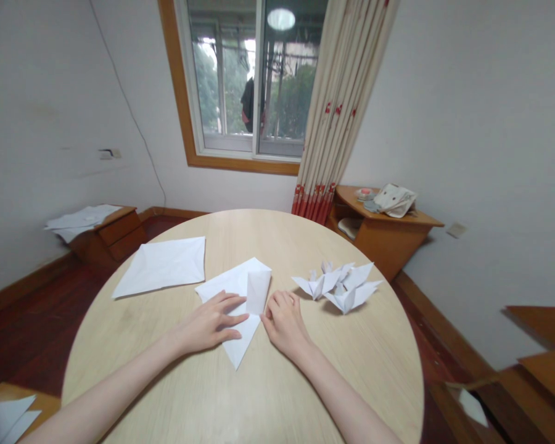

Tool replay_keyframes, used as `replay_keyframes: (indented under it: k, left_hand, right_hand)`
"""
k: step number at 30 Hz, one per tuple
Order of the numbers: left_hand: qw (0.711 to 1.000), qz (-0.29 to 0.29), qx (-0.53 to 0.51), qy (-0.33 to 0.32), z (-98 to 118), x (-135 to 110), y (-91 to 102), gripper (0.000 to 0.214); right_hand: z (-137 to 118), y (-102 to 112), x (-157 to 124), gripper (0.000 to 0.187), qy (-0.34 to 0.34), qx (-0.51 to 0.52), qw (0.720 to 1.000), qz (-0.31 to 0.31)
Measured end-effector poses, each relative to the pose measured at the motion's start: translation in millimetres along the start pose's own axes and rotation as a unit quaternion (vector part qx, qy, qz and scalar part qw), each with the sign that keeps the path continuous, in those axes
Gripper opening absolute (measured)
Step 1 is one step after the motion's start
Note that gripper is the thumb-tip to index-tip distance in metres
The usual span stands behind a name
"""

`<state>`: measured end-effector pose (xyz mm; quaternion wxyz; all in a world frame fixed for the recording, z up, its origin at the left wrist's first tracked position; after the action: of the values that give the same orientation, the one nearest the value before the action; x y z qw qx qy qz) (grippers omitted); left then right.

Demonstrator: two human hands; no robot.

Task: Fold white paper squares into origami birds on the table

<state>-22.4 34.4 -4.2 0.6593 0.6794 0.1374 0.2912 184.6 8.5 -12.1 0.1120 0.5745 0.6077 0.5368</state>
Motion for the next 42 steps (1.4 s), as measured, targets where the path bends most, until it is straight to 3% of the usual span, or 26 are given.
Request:
replay_keyframes:
  k: [13, 22, 42]
  left_hand:
    - [0.998, -0.024, -0.061, 0.018, -3, -1, -4.1, 0.035]
    - [0.996, 0.006, -0.091, 0.017, -7, -3, -13.2, 0.034]
    - [0.995, -0.014, -0.099, 0.015, -9, -3, -4.9, 0.035]
  right_hand:
    - [-2, -1, -1, 0.024, 0.020, 0.076, 0.997, -0.015]
    - [-14, -3, -2, 0.025, 0.036, 0.133, 0.987, -0.084]
    - [-36, 1, -7, 0.029, 0.042, 0.213, 0.964, -0.155]
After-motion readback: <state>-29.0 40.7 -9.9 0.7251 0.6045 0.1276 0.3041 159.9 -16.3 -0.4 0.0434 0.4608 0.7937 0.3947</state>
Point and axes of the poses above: each hand's wrist, its own x-axis towards the middle knuckle, its own y-axis out of the back of the hand, z = x × y, the point moved 2 cm from there along x, towards the middle knuckle, and after that the axes turned 12 degrees about x, right-handed, at the moved point
